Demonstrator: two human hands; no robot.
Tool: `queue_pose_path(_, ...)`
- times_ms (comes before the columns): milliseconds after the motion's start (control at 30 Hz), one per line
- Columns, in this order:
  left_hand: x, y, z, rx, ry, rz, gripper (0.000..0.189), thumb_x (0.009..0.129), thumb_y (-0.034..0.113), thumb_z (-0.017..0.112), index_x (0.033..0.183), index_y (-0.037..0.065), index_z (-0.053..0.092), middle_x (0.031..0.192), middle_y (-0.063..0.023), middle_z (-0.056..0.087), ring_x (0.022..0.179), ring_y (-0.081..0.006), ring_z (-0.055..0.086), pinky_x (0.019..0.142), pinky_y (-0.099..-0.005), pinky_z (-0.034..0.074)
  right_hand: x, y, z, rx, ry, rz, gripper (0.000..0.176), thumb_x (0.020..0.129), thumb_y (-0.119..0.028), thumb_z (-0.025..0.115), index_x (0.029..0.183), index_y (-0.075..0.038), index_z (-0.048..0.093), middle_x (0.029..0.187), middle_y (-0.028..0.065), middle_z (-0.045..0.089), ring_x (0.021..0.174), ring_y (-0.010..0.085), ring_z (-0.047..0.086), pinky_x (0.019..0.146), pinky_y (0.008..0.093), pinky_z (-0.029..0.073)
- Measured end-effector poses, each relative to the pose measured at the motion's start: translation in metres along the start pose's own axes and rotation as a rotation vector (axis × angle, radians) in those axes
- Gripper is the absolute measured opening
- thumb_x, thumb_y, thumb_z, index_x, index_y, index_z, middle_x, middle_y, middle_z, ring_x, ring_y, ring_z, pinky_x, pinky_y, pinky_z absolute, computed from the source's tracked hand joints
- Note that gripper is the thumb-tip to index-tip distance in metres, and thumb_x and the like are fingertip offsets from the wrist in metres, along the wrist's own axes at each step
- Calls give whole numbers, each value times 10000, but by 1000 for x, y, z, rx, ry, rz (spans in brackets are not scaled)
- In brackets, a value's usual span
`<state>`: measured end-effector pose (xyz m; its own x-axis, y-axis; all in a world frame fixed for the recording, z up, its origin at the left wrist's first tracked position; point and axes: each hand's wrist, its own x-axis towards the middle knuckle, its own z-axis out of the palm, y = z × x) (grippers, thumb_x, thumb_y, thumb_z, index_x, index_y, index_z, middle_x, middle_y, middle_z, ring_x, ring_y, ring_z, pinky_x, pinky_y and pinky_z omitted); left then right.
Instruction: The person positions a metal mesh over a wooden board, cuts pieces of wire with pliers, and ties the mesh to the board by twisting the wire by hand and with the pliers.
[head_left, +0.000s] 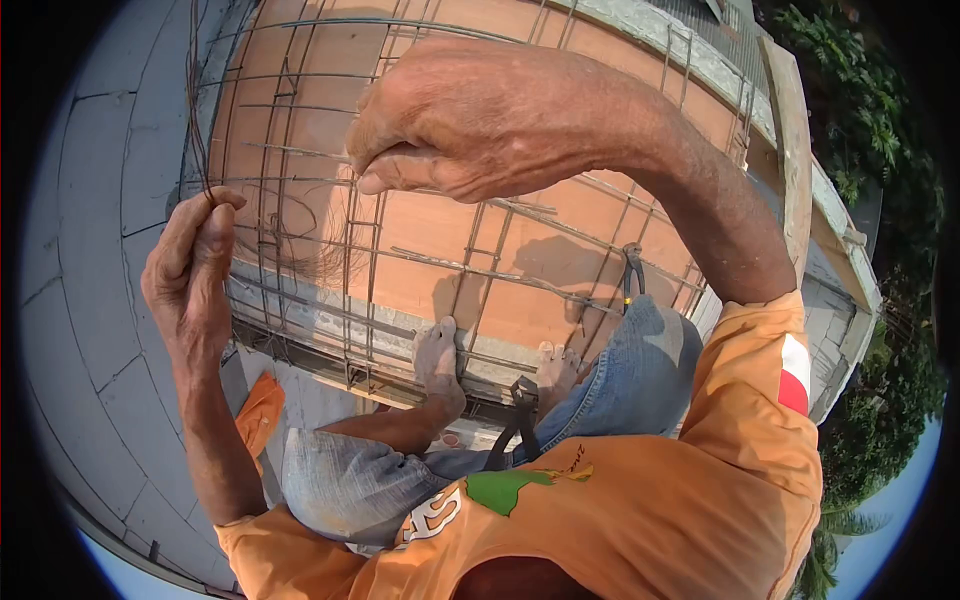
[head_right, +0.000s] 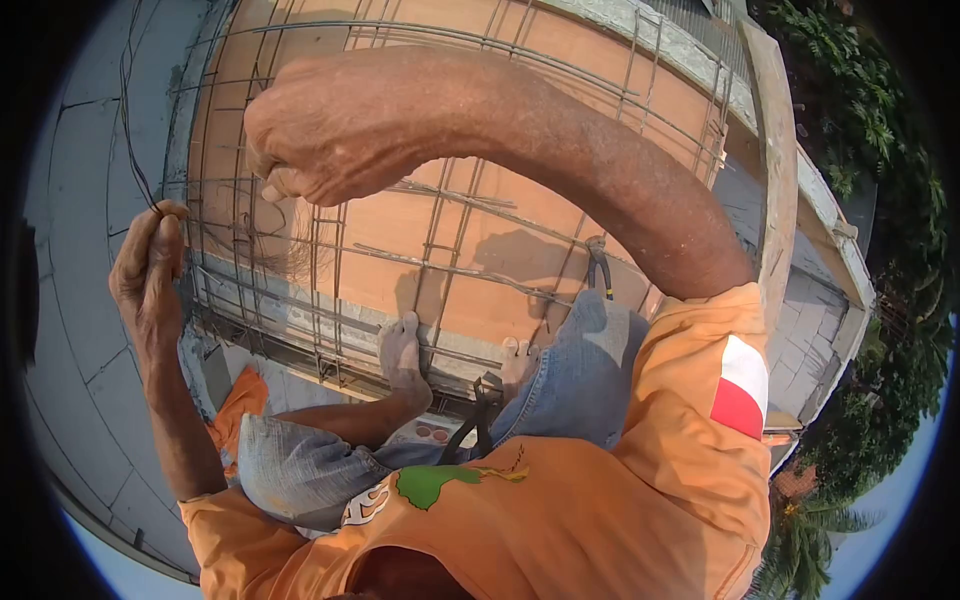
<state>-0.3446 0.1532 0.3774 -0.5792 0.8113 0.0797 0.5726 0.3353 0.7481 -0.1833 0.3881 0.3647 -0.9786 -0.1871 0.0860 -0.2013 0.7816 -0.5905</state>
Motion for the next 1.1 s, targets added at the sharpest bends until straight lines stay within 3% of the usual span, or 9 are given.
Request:
queue_pose_path(67,37,13,45,112,-150,248,161,936,150,643,1031,39,712,784,-37,661,597,-115,529,549,-282,412,-39,3,-8,45,270,-138,278,909,-131,572,684,18,642,523,99,530,578,212,647,486,348,515)
queue_pose_path(233,77,12,153,253,-351,740,114,900,127,646,1007,100,669,795,-59,699,658,-227,667,553,-359,531,-81,19,13,-618,416,123,321,956,-248,589,1161,-2,604,884,137,656,810,317,664,693,424,538)
queue_pose_path(367,76,-5,215,226,-379,897,135,882,143,656,1010,104,674,817,-48,680,719,-244,674,587,-354,542,-120,23,46,-222,230,465,221,872,-49,583,1086,6,591,869,190,647,771,361,671,631,439,526)
queue_pose_path(533,55,-36,238,-85,-84,695,433,913,413,626,962,-15,678,776,-122,653,742,-320,653,661,-434,532,-164,62,82,-304,355,674,171,928,-27,516,1054,24,620,908,236,645,814,425,642,675,499,481)
queue_pose_path(667,35,-108,226,-61,-397,-397,407,954,340,536,902,-42,665,768,-157,643,713,-253,619,658,-412,492,-174,93,103,-201,319,907,197,973,-87,487,1016,57,614,799,250,616,721,410,621,642,464,462)
queue_pose_path(867,69,-190,133,162,108,-479,392,879,301,537,810,-64,662,721,-219,628,673,-315,624,646,-433,485,-127,99,180,964,259,1274,249,985,-183,515,913,33,616,650,5,518,582,135,492,521,331,370)
queue_pose_path(967,70,-261,124,238,175,-471,369,847,269,543,675,-49,621,634,-268,586,677,-355,657,660,-484,485,-120,103,233,725,362,1091,219,946,-172,587,916,44,611,614,41,507,559,183,490,536,355,398)
queue_pose_path(1033,77,-274,133,336,319,-816,364,830,315,614,772,-40,666,823,-253,678,866,-371,689,778,-473,528,-123,110,257,558,338,987,217,920,-165,619,916,52,611,628,81,522,581,235,514,553,386,417)
queue_pose_path(1100,85,-380,161,473,312,-786,450,841,384,652,921,-58,681,941,-263,687,941,-405,679,804,-450,541,-128,108,269,384,328,899,222,895,-157,652,915,60,610,642,122,537,602,287,538,570,416,435)
